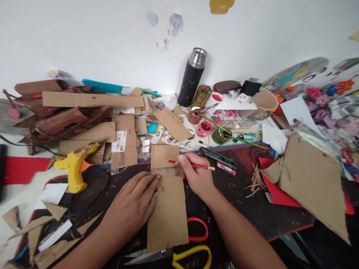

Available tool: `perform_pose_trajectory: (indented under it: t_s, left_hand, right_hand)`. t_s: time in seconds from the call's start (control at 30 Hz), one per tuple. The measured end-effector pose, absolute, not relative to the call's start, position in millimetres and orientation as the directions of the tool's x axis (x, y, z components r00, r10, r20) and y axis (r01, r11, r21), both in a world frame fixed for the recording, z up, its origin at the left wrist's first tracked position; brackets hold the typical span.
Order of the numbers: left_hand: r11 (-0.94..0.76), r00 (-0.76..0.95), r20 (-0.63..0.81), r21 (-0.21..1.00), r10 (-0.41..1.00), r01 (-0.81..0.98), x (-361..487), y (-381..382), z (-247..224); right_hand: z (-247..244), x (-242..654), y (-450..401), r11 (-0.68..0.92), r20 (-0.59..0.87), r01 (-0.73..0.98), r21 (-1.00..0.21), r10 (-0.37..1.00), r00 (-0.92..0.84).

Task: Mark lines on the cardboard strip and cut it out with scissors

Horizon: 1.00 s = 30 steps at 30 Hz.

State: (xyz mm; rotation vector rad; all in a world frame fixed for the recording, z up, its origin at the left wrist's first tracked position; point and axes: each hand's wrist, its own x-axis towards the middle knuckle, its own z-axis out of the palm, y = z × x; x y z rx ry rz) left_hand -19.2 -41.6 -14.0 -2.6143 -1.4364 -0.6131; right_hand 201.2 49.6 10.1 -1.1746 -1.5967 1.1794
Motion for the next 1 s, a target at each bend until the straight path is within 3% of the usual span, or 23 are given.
perform_pose_trajectory:
  t_s: [0.2, 0.67, 1.0]
  left_hand:
    - [-0.549, 0.462, 0.415, 0.116, 0.784, 0.828, -16.8, -39.4, -8.5]
    - [-0.556, 0.454, 0.408, 0.173, 0.792, 0.813, -20.5, -40.1, -15.2]
    - [-0.539, 0.432, 0.41, 0.192, 0.804, 0.82, -21.0, -40.6, -16.9]
  right_hand:
    - [9.4, 205.2, 50.8, 0.118, 0.056, 0.266, -0.957, 0.971, -0.232]
    - [8.7, 201.8, 51.6, -0.022, -0.044, 0.083, -0.996, 0.959, -0.282]
    - [3.7, 207.3, 52.0, 0.066, 0.008, 0.22, -0.973, 0.967, -0.254]
